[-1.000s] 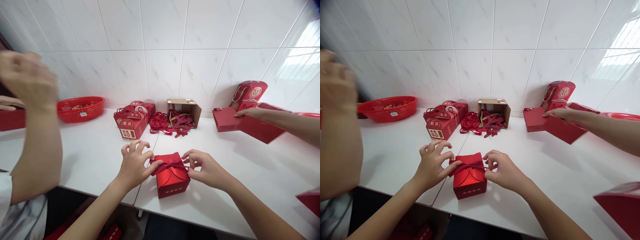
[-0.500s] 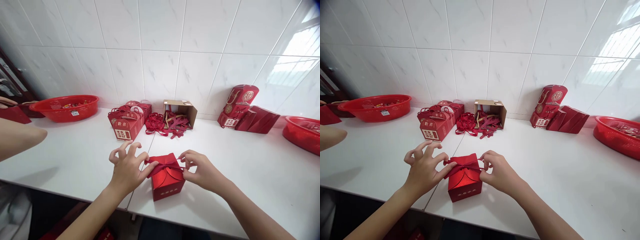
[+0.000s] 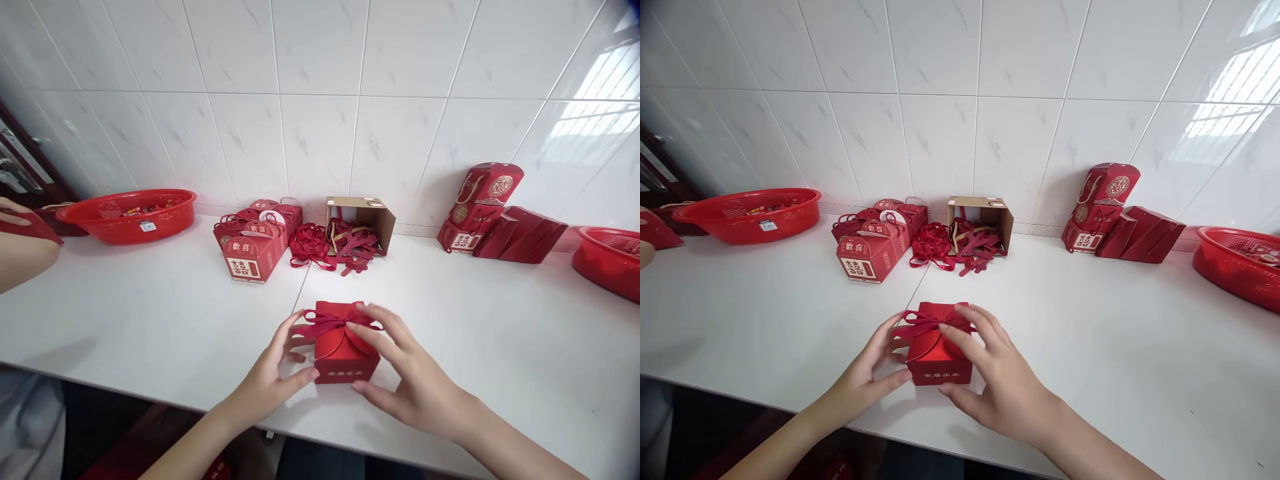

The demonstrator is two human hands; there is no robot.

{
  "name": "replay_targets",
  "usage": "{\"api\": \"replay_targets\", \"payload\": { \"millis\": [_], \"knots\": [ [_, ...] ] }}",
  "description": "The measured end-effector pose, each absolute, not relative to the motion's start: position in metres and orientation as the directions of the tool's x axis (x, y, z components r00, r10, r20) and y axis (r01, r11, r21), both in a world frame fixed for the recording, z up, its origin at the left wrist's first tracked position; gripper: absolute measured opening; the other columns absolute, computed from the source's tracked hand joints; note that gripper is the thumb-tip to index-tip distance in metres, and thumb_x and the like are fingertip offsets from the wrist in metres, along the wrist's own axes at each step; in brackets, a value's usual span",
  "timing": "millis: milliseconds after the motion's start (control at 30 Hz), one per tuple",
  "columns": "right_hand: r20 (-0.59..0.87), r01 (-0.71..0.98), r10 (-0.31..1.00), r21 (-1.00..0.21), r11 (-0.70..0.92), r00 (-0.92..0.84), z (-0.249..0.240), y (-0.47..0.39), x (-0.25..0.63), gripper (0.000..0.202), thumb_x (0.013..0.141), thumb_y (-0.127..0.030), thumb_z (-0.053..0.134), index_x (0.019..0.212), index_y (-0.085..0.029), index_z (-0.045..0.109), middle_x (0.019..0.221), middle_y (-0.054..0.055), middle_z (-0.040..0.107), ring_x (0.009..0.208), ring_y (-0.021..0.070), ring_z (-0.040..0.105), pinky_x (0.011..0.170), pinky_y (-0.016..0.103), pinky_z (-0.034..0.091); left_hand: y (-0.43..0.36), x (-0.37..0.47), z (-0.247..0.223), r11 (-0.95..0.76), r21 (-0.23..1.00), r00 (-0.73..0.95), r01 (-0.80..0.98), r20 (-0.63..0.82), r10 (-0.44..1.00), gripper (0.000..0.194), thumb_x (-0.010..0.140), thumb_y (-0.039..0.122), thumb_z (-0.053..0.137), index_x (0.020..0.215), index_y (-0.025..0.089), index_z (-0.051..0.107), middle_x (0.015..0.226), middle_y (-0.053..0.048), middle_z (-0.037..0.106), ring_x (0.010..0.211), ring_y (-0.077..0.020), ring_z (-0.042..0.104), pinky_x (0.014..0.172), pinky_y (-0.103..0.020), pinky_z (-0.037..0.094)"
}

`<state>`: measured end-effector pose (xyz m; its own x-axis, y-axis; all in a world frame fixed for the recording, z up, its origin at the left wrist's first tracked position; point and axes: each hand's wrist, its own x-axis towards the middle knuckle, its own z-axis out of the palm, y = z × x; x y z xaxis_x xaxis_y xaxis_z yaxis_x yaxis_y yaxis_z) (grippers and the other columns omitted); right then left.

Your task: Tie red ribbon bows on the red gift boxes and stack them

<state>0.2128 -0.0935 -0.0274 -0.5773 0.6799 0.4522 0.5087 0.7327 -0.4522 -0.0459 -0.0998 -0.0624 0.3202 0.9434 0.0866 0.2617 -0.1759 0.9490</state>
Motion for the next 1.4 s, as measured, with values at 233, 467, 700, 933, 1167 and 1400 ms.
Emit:
{"api": "replay_targets", "payload": {
  "millis": [233,467,700,933,1167,1400],
  "knots": [
    [0.573,0.756,0.693,-0.183,0.628,-0.437,-0.053,-0.063,0.248,0.042,0.09,-0.025,0.051,0.132,-0.032,0.05,0.125,0.009,0.055,0.121,0.0309,0.047,0.093,0.049,0.051,-0.069,-0.007,-0.058,-0.285,0.816,0.446,0.502,0.038,0.894,0.066,0.087,0.043,0.055,0.143,0.023,0.027,0.142,-0.014,0.044,0.132,-0.0271,0.042,0.107,-0.045,0.038],
    [0.629,0.877,0.777,-0.395,0.274,0.041,-0.093,0.027,0.342,0.036,0.091,-0.034,0.045,0.123,-0.03,0.059,0.136,0.013,0.034,0.129,0.037,0.036,0.102,0.06,0.037,0.018,0.037,-0.068,-0.398,0.401,0.376,0.825,0.136,0.916,0.049,0.088,0.038,0.046,0.133,0.019,0.042,0.134,-0.011,0.051,0.125,-0.0253,0.044,0.105,-0.041,0.036],
    [0.628,0.803,0.738,-0.559,0.206,0.248,-0.112,0.135,0.341,0.044,0.092,-0.032,0.038,0.135,-0.029,0.046,0.146,0.011,0.017,0.138,0.0338,0.02,0.107,0.058,0.029,0.108,0.075,-0.077,-0.207,0.237,0.142,0.949,0.266,0.953,0.051,0.084,0.036,0.047,0.13,0.015,0.048,0.126,-0.02,0.049,0.122,-0.0377,0.037,0.098,-0.054,0.03],
    [0.603,0.793,0.761,-0.574,0.204,0.241,-0.11,0.207,0.332,0.053,0.091,-0.027,0.038,0.144,-0.028,0.031,0.152,0.012,0.002,0.138,0.0334,0.021,0.104,0.053,0.033,0.158,0.065,-0.081,-0.134,0.192,0.094,0.972,0.205,0.974,0.049,0.085,0.048,0.041,0.127,0.028,0.056,0.141,-0.012,0.043,0.13,-0.0387,0.034,0.104,-0.055,0.027],
    [0.579,0.805,0.741,-0.586,0.089,0.34,-0.111,0.191,0.336,0.059,0.086,-0.024,0.045,0.142,-0.018,0.028,0.145,0.018,0.008,0.131,0.0323,0.029,0.104,0.049,0.035,0.186,0.049,-0.082,-0.071,0.22,0.045,0.973,0.122,0.992,0.07,0.08,0.072,0.034,0.13,0.027,0.055,0.15,-0.013,0.033,0.14,-0.04,0.021,0.109,-0.06,0.016],
    [0.551,0.889,0.798,-0.455,0.042,0.245,-0.108,0.19,0.325,0.042,0.081,-0.02,0.048,0.123,-0.017,0.052,0.144,0.015,0.02,0.124,0.0354,0.033,0.096,0.05,0.04,0.179,0.048,-0.088,-0.129,0.283,0.067,0.951,0.218,0.974,0.064,0.082,0.059,0.045,0.136,0.024,0.046,0.152,-0.015,0.027,0.142,-0.0399,0.013,0.112,-0.057,0.013]
  ]
}}
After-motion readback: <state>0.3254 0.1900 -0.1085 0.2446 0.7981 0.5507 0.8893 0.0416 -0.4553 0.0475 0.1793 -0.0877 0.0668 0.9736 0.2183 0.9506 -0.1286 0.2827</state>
